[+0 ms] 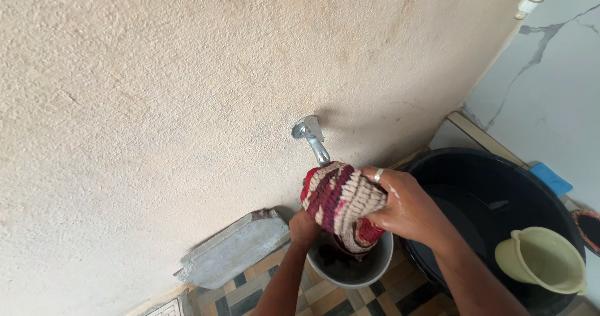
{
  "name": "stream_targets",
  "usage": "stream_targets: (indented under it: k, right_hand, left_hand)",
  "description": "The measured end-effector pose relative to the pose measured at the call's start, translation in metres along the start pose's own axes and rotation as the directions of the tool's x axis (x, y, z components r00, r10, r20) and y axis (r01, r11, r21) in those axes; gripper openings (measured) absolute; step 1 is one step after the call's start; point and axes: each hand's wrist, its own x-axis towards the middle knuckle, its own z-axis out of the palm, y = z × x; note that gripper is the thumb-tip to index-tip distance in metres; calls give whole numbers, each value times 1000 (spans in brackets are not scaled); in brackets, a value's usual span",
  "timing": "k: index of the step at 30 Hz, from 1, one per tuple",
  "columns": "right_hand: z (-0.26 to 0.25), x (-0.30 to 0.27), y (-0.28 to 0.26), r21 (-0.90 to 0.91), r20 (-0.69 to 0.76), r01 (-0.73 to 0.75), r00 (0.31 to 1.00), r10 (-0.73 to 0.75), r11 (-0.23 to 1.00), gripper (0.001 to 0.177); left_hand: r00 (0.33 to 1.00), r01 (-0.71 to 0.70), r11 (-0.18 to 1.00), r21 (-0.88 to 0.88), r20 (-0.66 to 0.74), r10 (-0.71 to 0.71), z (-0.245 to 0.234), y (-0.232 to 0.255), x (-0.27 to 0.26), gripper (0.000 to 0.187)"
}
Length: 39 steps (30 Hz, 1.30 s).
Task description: The person washes a cloth by hand in a bucket of water, wringing it out and rinsing it.
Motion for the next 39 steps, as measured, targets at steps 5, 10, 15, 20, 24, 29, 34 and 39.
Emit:
stream_targets:
  k: [5,10,15,20,24,29,34,39]
  right_hand:
    - [-4,-6,3,164,-57,199,980,-192,966,46]
    - [-13,-9,-3,128,-110,261,962,-248,957,47]
    - [-10,-3,22,219,-21,207,978,-207,954,54]
    - [13,27,86,37,237,87,967,-93,996,55]
    - [50,44,144,-324,500,1,849,171,946,54]
    - [135,40,242,-530,613,232,770,179,816,46]
    - [214,22,331,-716,629,378,713,309,586,38]
    - [237,25,367,-737,650,426,659,377,525,50]
  left_hand:
    - [994,-65,982,-179,-99,48,16,-19,0,46]
    - [981,-138,971,-195,-160,107,36,-40,4,52]
    - [999,18,372,-928,0,-47,51,-42,5,44]
    - [968,-237,907,-349,-162,191,11,-20,-6,38]
    - [997,-71,997,-5,42,71,-31,25,-6,35]
    - [995,-96,995,28,-5,97,-44,42,-13,56]
    - [997,-75,996,39,21,74,-46,42,-12,57]
    - [996,-84,996,-4,-6,84,-49,47,-12,59]
